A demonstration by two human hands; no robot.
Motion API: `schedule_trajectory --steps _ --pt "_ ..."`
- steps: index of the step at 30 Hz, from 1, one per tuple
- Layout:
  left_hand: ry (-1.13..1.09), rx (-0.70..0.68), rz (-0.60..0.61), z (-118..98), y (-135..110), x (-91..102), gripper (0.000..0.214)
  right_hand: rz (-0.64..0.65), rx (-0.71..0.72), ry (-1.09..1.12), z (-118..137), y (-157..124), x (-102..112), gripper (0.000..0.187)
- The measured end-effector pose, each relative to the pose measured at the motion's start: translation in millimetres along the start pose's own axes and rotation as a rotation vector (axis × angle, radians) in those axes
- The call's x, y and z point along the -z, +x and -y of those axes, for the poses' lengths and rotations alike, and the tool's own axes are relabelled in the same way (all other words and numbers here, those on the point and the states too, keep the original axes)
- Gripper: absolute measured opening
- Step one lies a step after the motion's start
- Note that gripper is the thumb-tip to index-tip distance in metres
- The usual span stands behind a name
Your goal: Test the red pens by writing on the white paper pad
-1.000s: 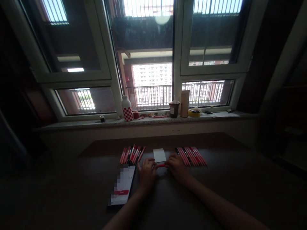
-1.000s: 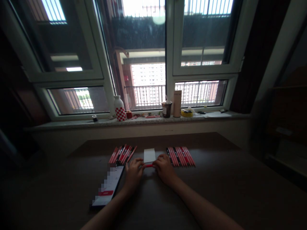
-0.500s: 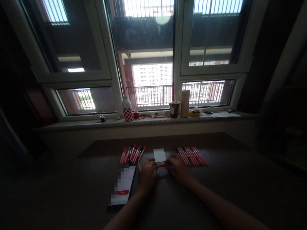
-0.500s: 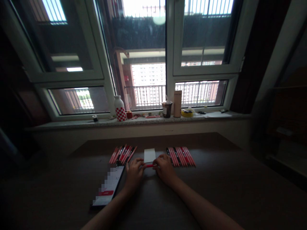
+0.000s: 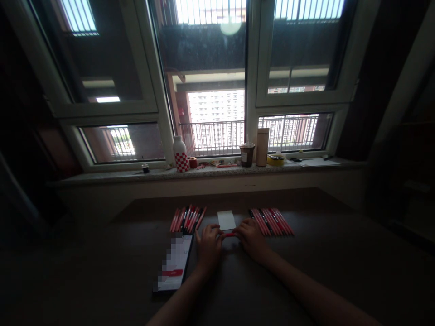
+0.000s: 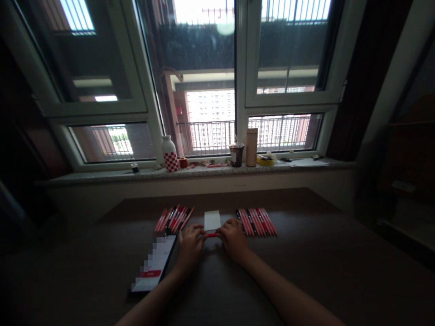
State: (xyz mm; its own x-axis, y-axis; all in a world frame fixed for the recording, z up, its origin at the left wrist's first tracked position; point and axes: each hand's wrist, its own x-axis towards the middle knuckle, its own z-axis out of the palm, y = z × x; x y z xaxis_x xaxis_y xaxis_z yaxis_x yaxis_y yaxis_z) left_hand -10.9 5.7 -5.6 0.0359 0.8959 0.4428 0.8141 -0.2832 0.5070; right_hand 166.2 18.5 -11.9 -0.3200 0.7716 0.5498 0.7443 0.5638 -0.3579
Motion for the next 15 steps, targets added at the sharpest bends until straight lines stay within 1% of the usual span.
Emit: schedule_trajectory --steps 8,11,15 --pt "0.016 0.006 0.007 -0.7 0.4 0.6 0.016 -0.016 -0.063 0.059 0.6 -0.4 0.8 0.013" --pt "0.014 0.007 0.01 -0.6 0.5 0.6 0.015 -0.022 -0.055 0.041 1.3 -0.3 1.0 0.008" --pt "0.005 0.004 0.0 0.5 1.1 -0.3 0.015 -0.017 -0.035 0.025 2.6 -0.2 2.3 0.007"
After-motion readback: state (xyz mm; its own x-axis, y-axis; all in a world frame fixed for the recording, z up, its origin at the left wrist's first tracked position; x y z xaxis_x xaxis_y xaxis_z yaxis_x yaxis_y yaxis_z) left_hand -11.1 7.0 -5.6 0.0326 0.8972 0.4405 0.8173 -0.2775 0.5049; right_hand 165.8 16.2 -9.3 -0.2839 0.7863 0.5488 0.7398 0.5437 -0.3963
